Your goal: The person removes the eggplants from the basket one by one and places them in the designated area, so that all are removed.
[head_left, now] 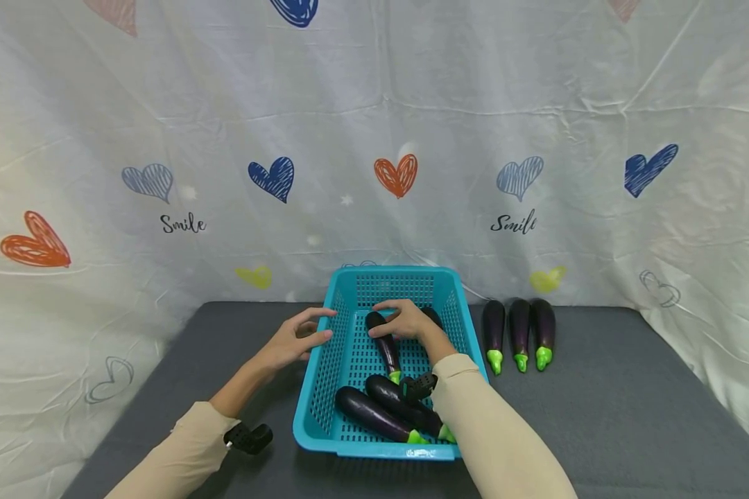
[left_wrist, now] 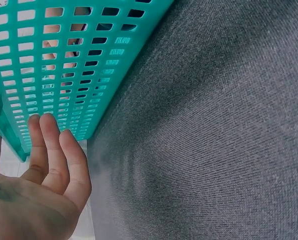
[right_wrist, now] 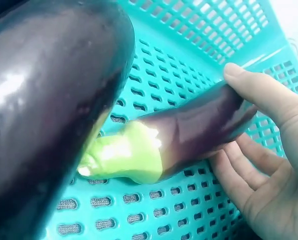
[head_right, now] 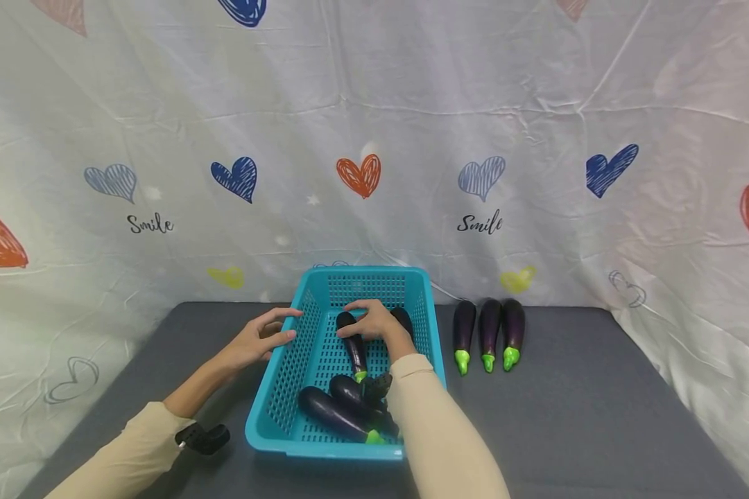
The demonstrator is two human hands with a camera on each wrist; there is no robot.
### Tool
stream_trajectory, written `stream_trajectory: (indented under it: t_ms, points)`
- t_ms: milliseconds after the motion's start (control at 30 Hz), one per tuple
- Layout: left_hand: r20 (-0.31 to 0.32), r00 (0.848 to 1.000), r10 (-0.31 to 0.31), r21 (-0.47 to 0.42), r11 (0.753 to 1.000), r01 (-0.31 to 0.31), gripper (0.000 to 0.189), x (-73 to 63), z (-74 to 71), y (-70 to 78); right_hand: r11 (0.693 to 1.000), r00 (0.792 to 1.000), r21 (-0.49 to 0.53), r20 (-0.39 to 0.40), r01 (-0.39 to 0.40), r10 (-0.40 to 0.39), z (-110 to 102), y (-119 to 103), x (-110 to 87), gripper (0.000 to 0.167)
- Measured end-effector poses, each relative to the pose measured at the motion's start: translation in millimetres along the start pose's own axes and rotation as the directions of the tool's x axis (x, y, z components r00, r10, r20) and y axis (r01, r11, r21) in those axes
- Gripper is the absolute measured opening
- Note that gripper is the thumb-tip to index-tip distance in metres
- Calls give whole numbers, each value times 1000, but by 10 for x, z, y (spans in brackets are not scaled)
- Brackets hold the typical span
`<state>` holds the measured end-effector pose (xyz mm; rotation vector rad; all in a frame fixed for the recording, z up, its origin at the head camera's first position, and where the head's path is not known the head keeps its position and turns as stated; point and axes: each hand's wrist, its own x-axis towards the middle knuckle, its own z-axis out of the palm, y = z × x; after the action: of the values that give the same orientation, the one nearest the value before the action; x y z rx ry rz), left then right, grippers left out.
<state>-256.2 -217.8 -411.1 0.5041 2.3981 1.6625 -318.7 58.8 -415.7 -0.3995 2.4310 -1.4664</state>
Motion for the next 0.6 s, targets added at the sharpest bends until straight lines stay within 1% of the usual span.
stream_trajectory:
  t_ms: [67, 300, 400, 500, 600]
  points:
    - [1, 1000, -1, -2, 1000, 1, 47, -4, 0, 3, 1000, 1000, 28, 9, -4, 4, -1, -6, -3, 57]
    - [0, 1000, -2, -1, 1000, 2, 47, -11, 2, 18, 998, 1000, 69, 13, -9, 9, -8, -32, -15, 56]
    - [0, 1000, -3, -4, 1000, 3, 47, -5, 3, 15, 994, 1000, 111, 16, -13, 12, -15, -48, -1, 56]
    - [-3, 1000, -2, -4, 1000, 2, 48, -6, 1, 14, 989, 1000, 148, 16, -4, 1, -30, -82, 15, 56]
    - [1, 1000, 2, -9, 1000, -2, 48, -1, 5, 12, 985, 999, 171, 22, 25, -29, -60, -145, 10, 58]
